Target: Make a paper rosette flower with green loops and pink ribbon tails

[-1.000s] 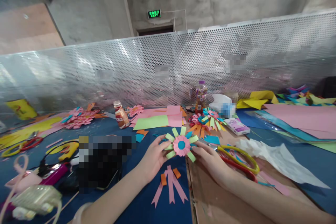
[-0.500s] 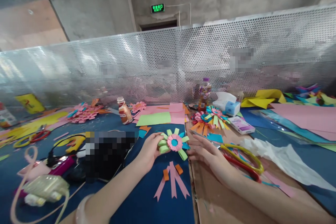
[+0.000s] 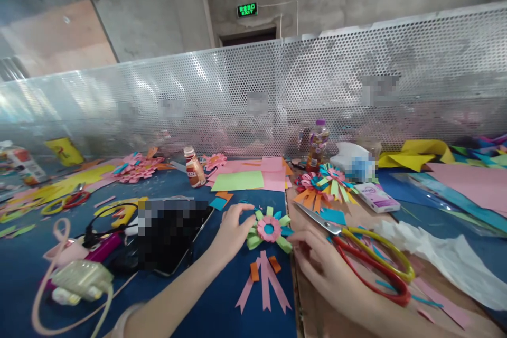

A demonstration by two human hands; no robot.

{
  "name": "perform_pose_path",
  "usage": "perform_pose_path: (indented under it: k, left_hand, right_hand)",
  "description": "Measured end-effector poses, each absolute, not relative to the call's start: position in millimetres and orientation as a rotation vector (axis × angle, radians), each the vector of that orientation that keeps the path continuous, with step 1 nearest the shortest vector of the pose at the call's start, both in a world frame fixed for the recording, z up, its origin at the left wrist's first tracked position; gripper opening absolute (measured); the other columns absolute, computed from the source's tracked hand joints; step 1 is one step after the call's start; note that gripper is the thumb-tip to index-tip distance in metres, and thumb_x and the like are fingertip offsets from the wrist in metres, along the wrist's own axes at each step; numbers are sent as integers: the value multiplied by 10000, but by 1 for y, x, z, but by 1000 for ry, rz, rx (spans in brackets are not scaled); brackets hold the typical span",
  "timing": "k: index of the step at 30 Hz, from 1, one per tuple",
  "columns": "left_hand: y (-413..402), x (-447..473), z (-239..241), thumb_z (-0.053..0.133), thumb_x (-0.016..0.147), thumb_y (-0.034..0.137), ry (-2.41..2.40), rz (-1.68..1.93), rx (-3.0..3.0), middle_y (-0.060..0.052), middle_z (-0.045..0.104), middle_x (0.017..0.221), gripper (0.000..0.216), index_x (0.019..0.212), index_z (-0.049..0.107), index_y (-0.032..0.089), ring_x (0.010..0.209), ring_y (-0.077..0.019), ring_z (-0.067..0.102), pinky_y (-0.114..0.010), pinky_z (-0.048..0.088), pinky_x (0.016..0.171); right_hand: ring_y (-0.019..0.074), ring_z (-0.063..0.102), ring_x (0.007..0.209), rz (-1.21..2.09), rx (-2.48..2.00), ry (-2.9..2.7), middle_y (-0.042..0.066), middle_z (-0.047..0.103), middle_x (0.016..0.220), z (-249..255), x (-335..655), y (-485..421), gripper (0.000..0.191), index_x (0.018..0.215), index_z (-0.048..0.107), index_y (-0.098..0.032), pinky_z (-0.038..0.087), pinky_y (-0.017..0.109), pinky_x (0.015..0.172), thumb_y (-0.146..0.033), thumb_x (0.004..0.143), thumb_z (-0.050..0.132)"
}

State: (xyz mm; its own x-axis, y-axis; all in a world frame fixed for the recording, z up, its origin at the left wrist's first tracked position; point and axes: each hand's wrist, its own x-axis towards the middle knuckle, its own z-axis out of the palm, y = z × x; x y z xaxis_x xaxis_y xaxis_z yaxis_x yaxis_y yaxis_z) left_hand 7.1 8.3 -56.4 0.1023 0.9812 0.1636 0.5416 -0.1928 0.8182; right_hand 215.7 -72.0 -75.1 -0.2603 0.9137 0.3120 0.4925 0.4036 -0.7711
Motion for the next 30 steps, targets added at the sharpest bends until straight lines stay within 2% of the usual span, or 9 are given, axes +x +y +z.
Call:
perform_pose_path:
  k: [5, 9, 12, 15, 18, 22, 25, 29, 30]
  left_hand:
    - [17, -3, -54, 538, 784, 261, 1492, 822, 2329, -68, 662, 955, 157, 849, 673, 217, 961, -250, 565, -351, 388, 894]
    - [37, -25, -47, 463, 837, 246, 1743, 756, 2483, -77, 668, 970, 216, 936, 646, 188, 938, -237, 584, -322, 424, 841]
    - [55, -48, -36, 450, 843, 235, 1955, 726, 2452, -85, 656, 994, 222, 940, 643, 182, 974, -241, 571, -326, 405, 885]
    - [74, -78, -26, 399, 866, 251, 2313, 716, 2286, -172, 575, 1145, 317, 1096, 577, 126, 1105, -301, 502, -406, 358, 948]
    - [93, -111, -24, 378, 866, 268, 2664, 620, 1965, -291, 513, 1183, 395, 1166, 522, 56, 1135, -408, 467, -545, 356, 879]
    - [114, -142, -35, 506, 822, 369, 2791, 378, 1617, -266, 588, 1100, 355, 999, 634, 89, 1059, -415, 531, -546, 395, 812]
    - [125, -153, -45, 513, 831, 451, 2865, 344, 1432, -213, 522, 1236, 440, 1075, 608, 98, 1158, -362, 467, -537, 361, 897]
    - [133, -164, -49, 543, 815, 446, 2893, 439, 1261, -279, 420, 1307, 490, 1084, 598, 40, 1212, -422, 383, -545, 364, 879]
    - [133, -168, -49, 558, 811, 434, 2885, 476, 1229, -264, 421, 1312, 477, 1089, 594, 49, 1214, -411, 384, -540, 372, 883]
  right_hand:
    - [192, 530, 1047, 459, -1040, -2216, 89, 534, 1116, -74, 213, -81, 327, 1128, 481, -226, 472, 329, 886, -81, 854, 377]
    - [214, 540, 1023, 304, -934, -2405, 93, 559, 1113, -78, 213, -83, 352, 1147, 484, -211, 499, 344, 854, -66, 834, 415]
    - [217, 542, 1017, 266, -902, -2419, 95, 555, 1123, -80, 213, -84, 343, 1152, 482, -209, 510, 348, 836, -74, 842, 424]
    - [211, 537, 1021, 285, -921, -2404, 91, 549, 1123, -80, 213, -84, 328, 1154, 478, -222, 510, 355, 837, -86, 868, 395]
    - [211, 528, 1028, 305, -922, -2408, 90, 541, 1129, -79, 213, -84, 323, 1150, 479, -223, 505, 363, 848, -85, 877, 376]
    - [208, 518, 1027, 333, -924, -2410, 88, 537, 1125, -80, 212, -85, 320, 1146, 483, -222, 497, 362, 854, -85, 879, 373]
    - [205, 511, 1030, 361, -946, -2398, 81, 536, 1113, -81, 212, -84, 305, 1131, 492, -224, 491, 360, 858, -92, 876, 389]
    - [206, 502, 1025, 360, -935, -2391, 82, 535, 1114, -82, 213, -82, 296, 1130, 494, -216, 484, 359, 855, -99, 875, 402]
    - [205, 503, 1017, 357, -931, -2391, 82, 538, 1106, -82, 213, -82, 296, 1128, 497, -214, 482, 362, 855, -97, 874, 400]
